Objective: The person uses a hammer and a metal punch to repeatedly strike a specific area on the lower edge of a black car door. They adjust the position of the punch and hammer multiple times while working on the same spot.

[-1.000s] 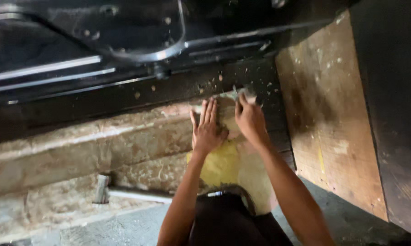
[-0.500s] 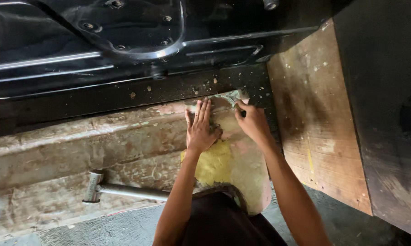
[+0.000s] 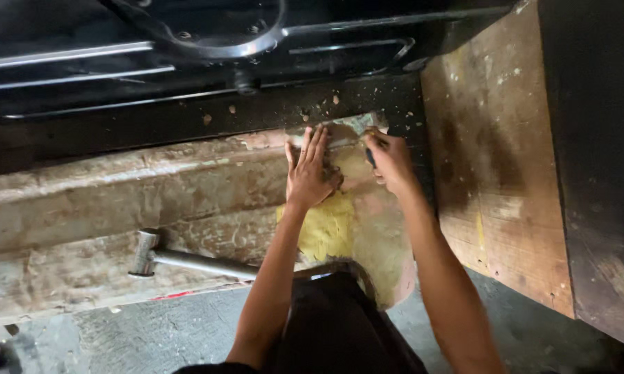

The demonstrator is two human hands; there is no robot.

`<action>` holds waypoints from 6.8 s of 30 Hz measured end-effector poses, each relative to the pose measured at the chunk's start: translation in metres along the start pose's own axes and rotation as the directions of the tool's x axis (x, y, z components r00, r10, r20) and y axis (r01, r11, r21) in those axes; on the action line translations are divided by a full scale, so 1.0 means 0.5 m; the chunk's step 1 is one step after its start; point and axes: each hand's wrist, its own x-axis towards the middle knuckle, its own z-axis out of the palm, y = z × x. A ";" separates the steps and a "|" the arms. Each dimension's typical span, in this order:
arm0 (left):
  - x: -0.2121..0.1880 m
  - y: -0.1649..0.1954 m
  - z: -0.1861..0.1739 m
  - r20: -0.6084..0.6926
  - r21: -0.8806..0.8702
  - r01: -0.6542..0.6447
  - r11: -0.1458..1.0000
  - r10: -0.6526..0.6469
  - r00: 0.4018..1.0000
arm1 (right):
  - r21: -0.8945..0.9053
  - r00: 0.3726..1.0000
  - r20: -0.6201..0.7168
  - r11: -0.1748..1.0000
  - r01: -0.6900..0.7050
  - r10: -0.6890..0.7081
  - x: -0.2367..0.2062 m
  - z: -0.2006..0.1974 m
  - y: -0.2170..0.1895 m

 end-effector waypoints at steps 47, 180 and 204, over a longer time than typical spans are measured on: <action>-0.633 -0.375 -0.451 -0.579 -0.312 -0.055 0.948 -0.144 0.802 | -0.364 0.518 0.418 0.385 0.848 -0.746 -0.469 0.645 -0.002; -0.194 0.162 0.015 -0.196 -0.521 -0.248 0.817 0.168 0.966 | 0.295 0.950 -0.254 0.921 0.253 -0.180 -0.320 -0.072 0.230; -0.010 0.151 0.025 -0.019 -0.613 -0.285 0.737 0.346 0.938 | 0.122 0.899 -0.391 0.958 0.261 -0.195 -0.232 -0.039 0.085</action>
